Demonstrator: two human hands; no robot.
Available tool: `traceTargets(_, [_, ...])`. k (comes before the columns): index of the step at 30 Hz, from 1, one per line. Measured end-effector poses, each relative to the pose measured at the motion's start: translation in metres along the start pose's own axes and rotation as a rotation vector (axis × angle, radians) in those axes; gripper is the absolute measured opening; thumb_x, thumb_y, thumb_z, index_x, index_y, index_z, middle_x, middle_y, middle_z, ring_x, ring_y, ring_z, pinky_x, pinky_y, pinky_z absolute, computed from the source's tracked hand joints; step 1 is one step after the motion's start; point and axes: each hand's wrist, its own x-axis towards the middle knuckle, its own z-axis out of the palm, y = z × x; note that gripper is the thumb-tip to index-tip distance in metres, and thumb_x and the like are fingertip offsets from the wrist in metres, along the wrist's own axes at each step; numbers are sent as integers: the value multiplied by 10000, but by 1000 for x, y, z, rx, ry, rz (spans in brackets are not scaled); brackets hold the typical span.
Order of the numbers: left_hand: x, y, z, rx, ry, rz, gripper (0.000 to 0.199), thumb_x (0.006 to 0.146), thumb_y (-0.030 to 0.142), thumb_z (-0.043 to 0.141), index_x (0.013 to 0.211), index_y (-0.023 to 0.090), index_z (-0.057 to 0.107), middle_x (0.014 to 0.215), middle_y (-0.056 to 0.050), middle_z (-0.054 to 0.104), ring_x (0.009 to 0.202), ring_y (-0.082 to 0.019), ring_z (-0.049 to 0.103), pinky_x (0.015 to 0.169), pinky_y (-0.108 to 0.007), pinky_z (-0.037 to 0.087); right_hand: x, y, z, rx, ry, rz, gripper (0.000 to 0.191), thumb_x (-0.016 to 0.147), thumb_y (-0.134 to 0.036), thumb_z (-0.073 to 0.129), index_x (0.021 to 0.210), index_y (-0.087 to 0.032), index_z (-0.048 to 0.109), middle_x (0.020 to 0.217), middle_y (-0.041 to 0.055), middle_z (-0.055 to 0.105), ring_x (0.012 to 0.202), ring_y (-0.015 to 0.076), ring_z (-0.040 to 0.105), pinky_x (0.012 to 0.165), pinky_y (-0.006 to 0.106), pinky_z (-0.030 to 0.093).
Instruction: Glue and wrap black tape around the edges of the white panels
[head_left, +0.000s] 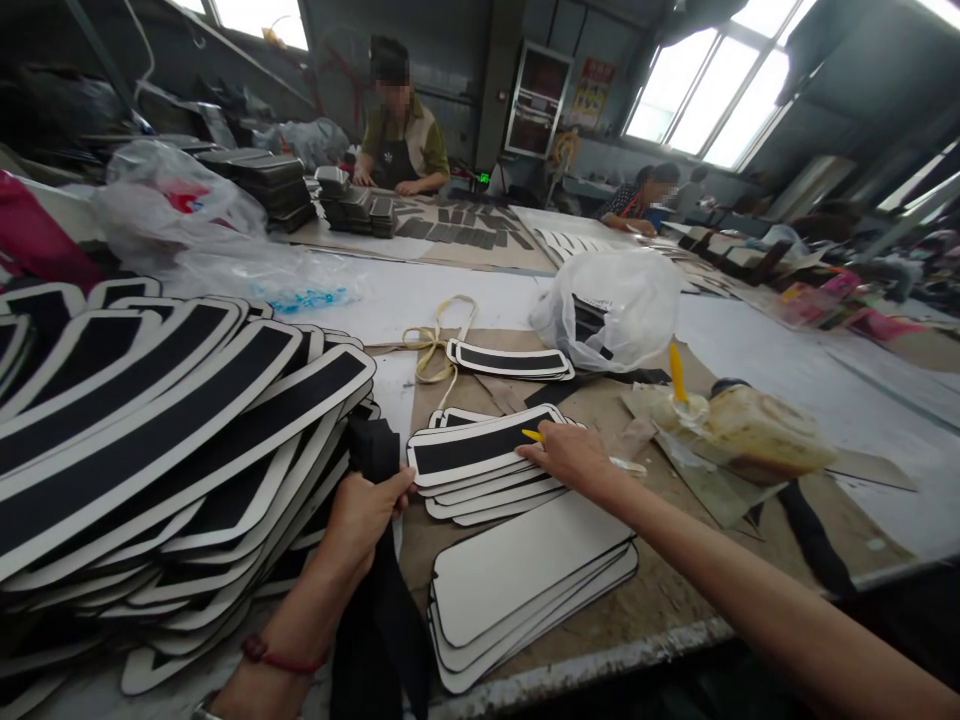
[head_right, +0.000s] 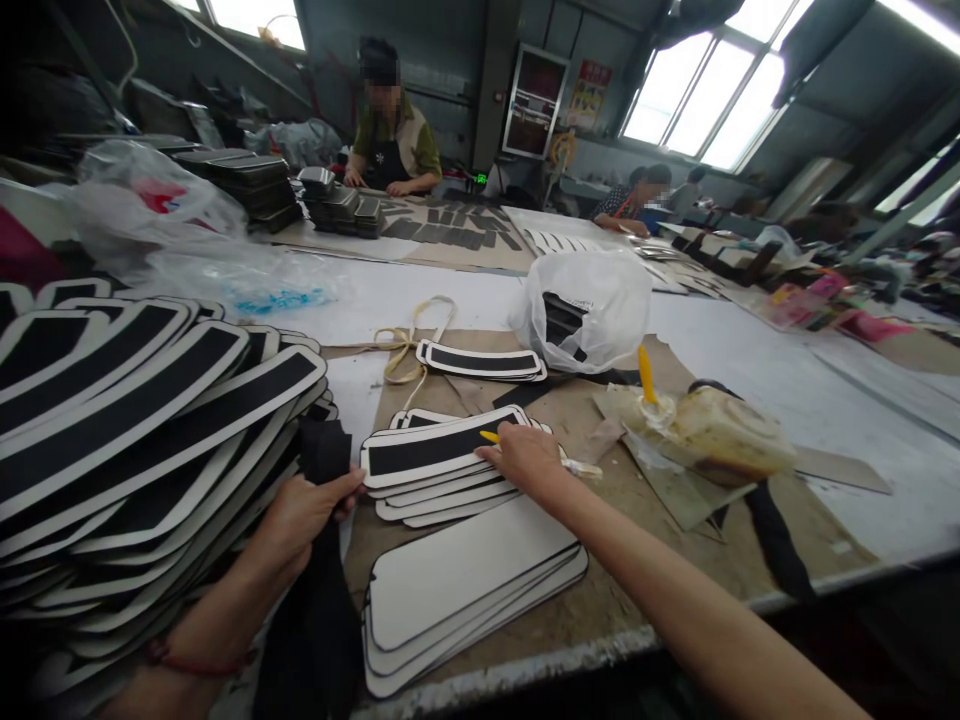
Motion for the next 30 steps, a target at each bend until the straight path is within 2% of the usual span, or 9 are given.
traceTargets(6, [1, -2, -1, -17, -2, -2, 346, 457, 388, 730, 630, 102, 640, 512, -34, 597, 429, -105, 459, 431, -215, 336, -16, 18, -10, -76, 36, 56, 270, 935, -382, 428, 956, -164, 585, 920, 133, 676, 864, 283, 646, 668, 323, 424])
traceTargets(12, [0, -7, -4, -31, -17, 33, 352, 464, 399, 732, 619, 99, 632, 510, -42, 595, 435, -110, 468, 425, -212, 336, -46, 40, -34, -124, 106, 124, 307, 957, -335, 342, 932, -149, 585, 861, 152, 670, 825, 294, 650, 637, 325, 415])
traceTargets(17, [-1, -8, -6, -12, -41, 68, 344, 492, 394, 733, 596, 79, 643, 489, -52, 584, 431, -107, 457, 422, -208, 328, -55, 37, -31, -176, 69, 31, 237, 928, -171, 348, 946, -142, 583, 831, 145, 672, 781, 293, 657, 605, 317, 410])
traceTargets(20, [-6, -6, -9, -9, -35, 95, 332, 499, 405, 731, 586, 100, 632, 510, -42, 586, 439, -105, 455, 422, -205, 325, -57, 32, -26, -170, 63, -34, 237, 897, -93, 358, 964, -161, 575, 889, 115, 675, 809, 264, 657, 625, 298, 407])
traceTargets(22, [-12, -5, -12, -1, -22, 109, 324, 508, 414, 726, 551, 114, 612, 486, -24, 558, 431, -96, 434, 421, -200, 312, -59, 32, -26, -160, 67, -52, 238, 890, -79, 360, 967, -168, 566, 921, 107, 672, 829, 246, 653, 631, 287, 402])
traceTargets(26, [-26, -9, -20, 68, -14, 94, 383, 543, 465, 714, 451, 123, 568, 404, -9, 483, 391, -87, 390, 415, -208, 288, -58, 38, -27, -136, 90, -22, 207, 921, -155, 363, 923, -160, 569, 889, 113, 674, 812, 248, 651, 623, 283, 391])
traceTargets(30, [-37, -11, -20, 118, -33, 116, 416, 576, 502, 689, 437, 136, 550, 383, 3, 453, 393, -95, 387, 429, -217, 288, -50, 43, -22, -102, 103, -11, 198, 913, -159, 380, 914, -153, 577, 900, 112, 675, 825, 239, 645, 621, 278, 374])
